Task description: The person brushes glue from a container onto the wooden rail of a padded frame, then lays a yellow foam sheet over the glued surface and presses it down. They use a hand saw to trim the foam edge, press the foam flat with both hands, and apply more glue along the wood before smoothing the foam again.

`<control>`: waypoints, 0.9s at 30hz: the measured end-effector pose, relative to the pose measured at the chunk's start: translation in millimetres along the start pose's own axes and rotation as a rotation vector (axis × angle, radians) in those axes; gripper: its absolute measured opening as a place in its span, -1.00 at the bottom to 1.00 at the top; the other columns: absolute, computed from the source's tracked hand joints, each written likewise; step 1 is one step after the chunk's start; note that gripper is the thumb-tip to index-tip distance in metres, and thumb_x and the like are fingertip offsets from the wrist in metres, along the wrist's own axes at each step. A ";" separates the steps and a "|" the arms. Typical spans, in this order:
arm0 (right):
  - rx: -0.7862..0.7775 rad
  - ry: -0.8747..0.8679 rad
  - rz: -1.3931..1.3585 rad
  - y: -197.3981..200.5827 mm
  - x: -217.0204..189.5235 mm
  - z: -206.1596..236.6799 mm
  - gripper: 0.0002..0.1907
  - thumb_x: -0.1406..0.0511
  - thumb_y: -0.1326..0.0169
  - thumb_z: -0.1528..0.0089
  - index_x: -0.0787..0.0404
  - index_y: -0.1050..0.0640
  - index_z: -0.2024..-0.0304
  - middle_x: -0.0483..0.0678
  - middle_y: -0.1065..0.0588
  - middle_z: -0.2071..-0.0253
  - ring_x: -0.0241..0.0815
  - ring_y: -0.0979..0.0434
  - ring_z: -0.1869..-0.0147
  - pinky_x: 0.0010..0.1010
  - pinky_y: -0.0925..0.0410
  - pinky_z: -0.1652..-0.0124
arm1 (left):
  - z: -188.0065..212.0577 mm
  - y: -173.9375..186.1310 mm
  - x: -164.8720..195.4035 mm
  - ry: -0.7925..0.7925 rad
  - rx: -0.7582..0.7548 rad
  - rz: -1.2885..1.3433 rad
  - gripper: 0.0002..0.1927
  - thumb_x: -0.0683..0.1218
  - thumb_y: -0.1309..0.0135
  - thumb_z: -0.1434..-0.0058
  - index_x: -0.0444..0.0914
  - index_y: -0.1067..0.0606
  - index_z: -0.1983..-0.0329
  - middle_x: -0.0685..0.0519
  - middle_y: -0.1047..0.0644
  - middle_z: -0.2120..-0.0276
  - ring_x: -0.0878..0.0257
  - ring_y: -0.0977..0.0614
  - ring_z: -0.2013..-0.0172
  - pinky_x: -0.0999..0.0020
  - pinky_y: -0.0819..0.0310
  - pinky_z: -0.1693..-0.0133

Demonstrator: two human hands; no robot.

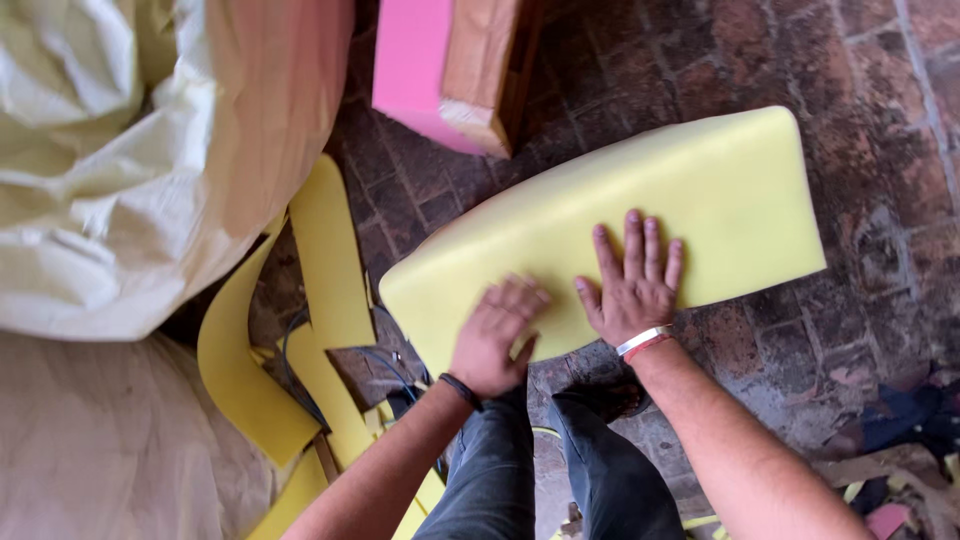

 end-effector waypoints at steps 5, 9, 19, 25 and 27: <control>-0.006 0.005 0.009 1.9 -1.0 -8.5 -0.14 -0.27 0.67 -0.33 -0.10 0.20 -0.59 0.10 0.45 -0.61 0.06 0.58 -0.68 0.12 0.61 -0.46 | 10.4 21.6 -39.6 0.535 0.450 -0.336 -0.18 0.20 0.14 -0.38 -0.37 -0.06 -0.54 -0.31 -0.02 -0.53 -0.19 0.06 -0.53 -0.11 0.29 -0.47; 0.016 0.009 -0.038 5.7 -6.9 -14.7 -0.13 -0.26 0.62 -0.34 -0.04 0.12 -0.60 0.12 0.41 -0.62 0.09 0.54 -0.68 0.13 0.59 -0.45 | -12.4 -14.5 -30.8 0.647 0.293 -0.482 -0.02 0.40 0.32 -0.36 -0.41 0.05 -0.55 -0.34 0.12 -0.52 -0.19 0.16 -0.51 -0.10 0.40 -0.41; 0.090 0.050 -0.025 15.3 -18.0 -26.9 -0.14 -0.17 0.30 -0.35 0.05 0.01 -0.60 0.25 0.24 -0.63 0.22 0.38 -0.69 0.19 0.49 -0.47 | -48.4 -38.9 -5.2 0.601 0.335 -0.461 0.05 0.45 0.21 -0.27 -0.36 0.00 -0.56 -0.35 0.11 -0.53 -0.31 0.15 -0.52 -0.22 0.41 -0.43; 0.027 0.032 -0.027 63.1 31.4 -63.8 -0.07 -0.20 0.14 -0.31 0.16 -0.06 -0.55 0.19 0.07 -0.62 0.08 0.25 -0.71 0.18 0.43 -0.58 | -50.8 -43.5 -14.1 0.617 0.379 -0.441 0.02 0.44 0.19 -0.26 -0.31 -0.02 -0.57 -0.30 0.08 -0.54 -0.26 0.13 -0.53 -0.20 0.39 -0.45; 0.094 0.012 -0.016 85.8 69.7 -76.7 -0.05 -0.22 0.17 -0.35 0.25 -0.05 -0.55 0.24 0.11 -0.63 0.13 0.29 -0.72 0.19 0.44 -0.54 | -49.4 -48.0 -16.3 0.619 0.348 -0.455 0.02 0.44 0.19 -0.27 -0.31 -0.01 -0.57 -0.32 0.08 -0.54 -0.27 0.14 -0.53 -0.20 0.39 -0.44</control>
Point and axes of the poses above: each hand's wrist, its own z-axis away from the middle knuckle, its own y-axis out of the back of the hand, x = y × z, the point moved 1 cm from there along -z, towards the middle knuckle
